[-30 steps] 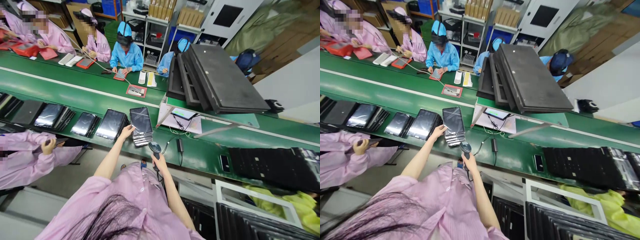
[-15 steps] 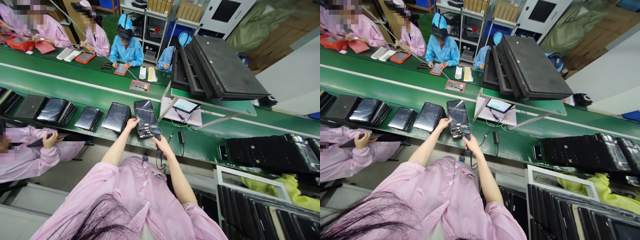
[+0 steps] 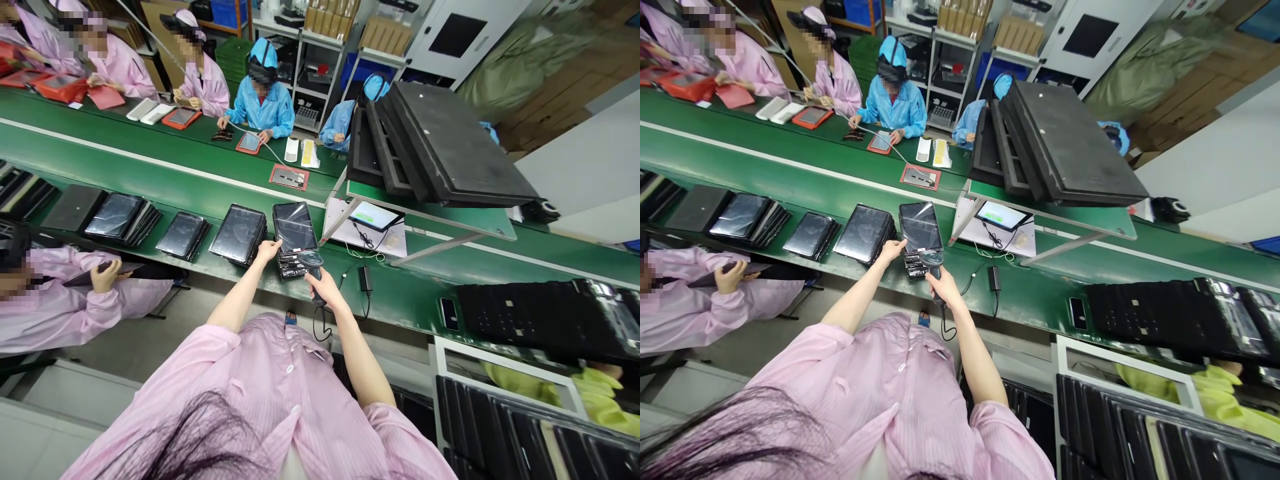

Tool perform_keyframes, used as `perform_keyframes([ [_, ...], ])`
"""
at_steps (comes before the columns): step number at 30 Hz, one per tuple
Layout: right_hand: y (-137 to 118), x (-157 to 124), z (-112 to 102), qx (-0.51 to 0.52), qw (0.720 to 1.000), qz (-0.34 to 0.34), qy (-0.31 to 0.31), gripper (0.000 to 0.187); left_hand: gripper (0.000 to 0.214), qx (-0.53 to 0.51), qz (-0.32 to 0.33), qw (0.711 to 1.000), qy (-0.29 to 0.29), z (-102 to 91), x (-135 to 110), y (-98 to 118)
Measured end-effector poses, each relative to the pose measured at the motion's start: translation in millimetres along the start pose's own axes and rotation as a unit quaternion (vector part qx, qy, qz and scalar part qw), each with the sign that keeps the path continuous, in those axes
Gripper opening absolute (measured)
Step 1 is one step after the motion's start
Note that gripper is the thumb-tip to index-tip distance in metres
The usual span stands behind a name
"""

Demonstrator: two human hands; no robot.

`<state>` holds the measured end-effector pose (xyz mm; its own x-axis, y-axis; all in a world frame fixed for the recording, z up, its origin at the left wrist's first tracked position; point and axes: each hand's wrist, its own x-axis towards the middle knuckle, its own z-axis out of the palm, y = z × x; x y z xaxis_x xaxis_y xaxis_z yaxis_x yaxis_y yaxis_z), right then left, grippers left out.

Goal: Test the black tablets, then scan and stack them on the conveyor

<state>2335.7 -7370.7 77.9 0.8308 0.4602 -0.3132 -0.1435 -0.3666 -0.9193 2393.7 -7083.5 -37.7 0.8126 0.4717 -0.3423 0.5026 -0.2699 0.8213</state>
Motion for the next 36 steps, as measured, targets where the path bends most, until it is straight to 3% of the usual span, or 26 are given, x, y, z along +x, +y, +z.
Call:
perform_keyframes([
  [8,-3,-2,0,-0.001,1.000,-0.002,0.008,0.030,0.054,0.005,0.004,1.000,0.001,-1.6,-1,2],
  [19,24,7,1,0.012,0.999,0.034,0.007,0.030,0.055,0.007,0.000,1.000,-0.005,-1.1,-2,1],
  [36,40,8,-2,0.011,1.000,0.024,0.009,0.033,0.052,0.032,-0.004,0.999,0.000,-3.8,-6,7],
])
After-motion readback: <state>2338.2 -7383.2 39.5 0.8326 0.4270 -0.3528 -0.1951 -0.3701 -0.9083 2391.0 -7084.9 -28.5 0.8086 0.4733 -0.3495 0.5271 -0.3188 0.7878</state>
